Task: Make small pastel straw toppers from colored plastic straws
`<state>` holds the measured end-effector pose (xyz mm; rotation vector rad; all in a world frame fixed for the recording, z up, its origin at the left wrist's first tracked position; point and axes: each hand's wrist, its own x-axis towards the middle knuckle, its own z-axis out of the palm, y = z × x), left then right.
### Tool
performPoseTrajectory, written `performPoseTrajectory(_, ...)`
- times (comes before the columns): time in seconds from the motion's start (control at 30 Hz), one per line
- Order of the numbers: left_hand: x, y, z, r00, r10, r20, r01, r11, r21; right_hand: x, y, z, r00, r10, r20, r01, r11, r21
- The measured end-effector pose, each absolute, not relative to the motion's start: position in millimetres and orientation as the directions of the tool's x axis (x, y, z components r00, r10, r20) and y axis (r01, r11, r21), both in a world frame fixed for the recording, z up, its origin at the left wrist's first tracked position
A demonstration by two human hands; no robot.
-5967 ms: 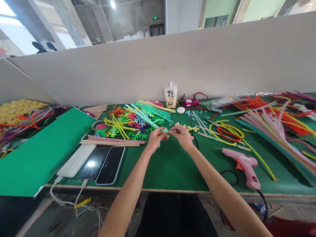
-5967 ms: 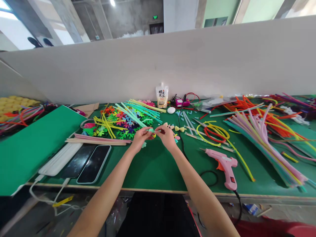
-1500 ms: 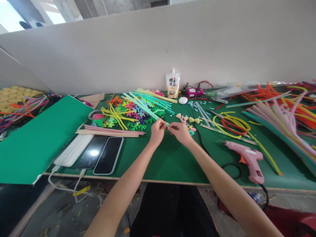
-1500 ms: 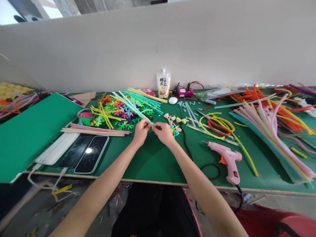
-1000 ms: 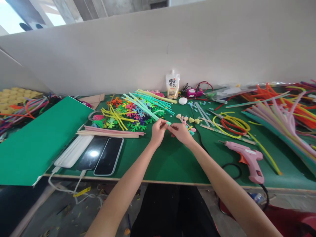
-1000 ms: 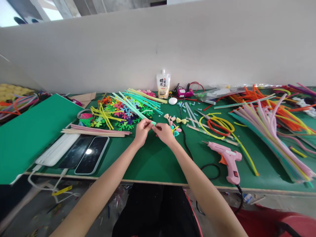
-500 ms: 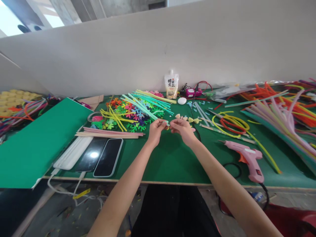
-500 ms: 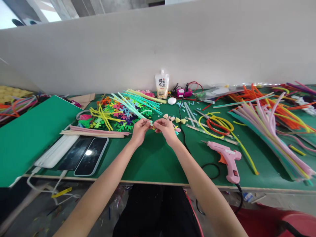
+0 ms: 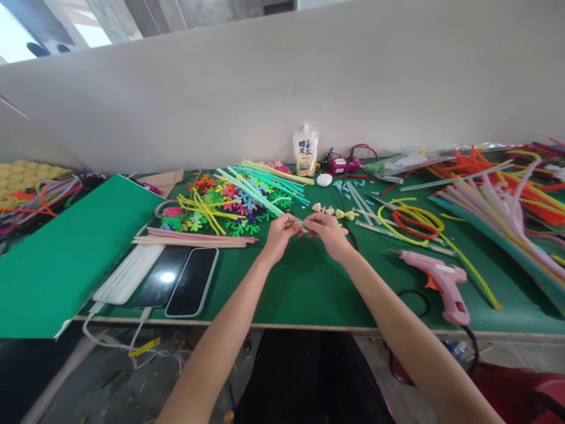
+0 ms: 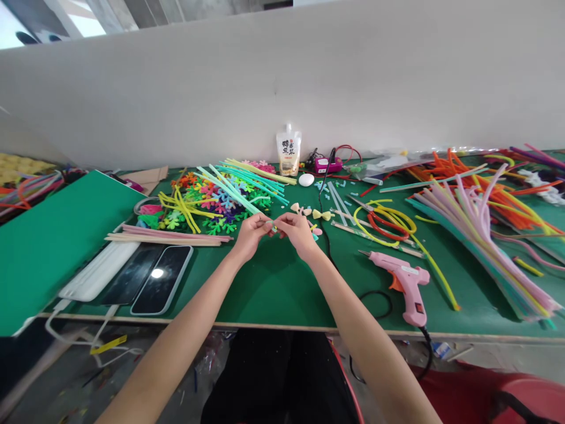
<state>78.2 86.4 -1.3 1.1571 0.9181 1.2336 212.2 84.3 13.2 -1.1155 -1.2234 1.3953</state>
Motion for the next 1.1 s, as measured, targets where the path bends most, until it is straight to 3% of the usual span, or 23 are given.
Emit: performPoseTrajectory(1.1,75.2,82.6,6.4,0.153,0.984,0.096,-0.165,-0.070,0.984,217.6,82.0,16.9,-0.291,0.938,-0.187,-0.180,-0.246,-0.952)
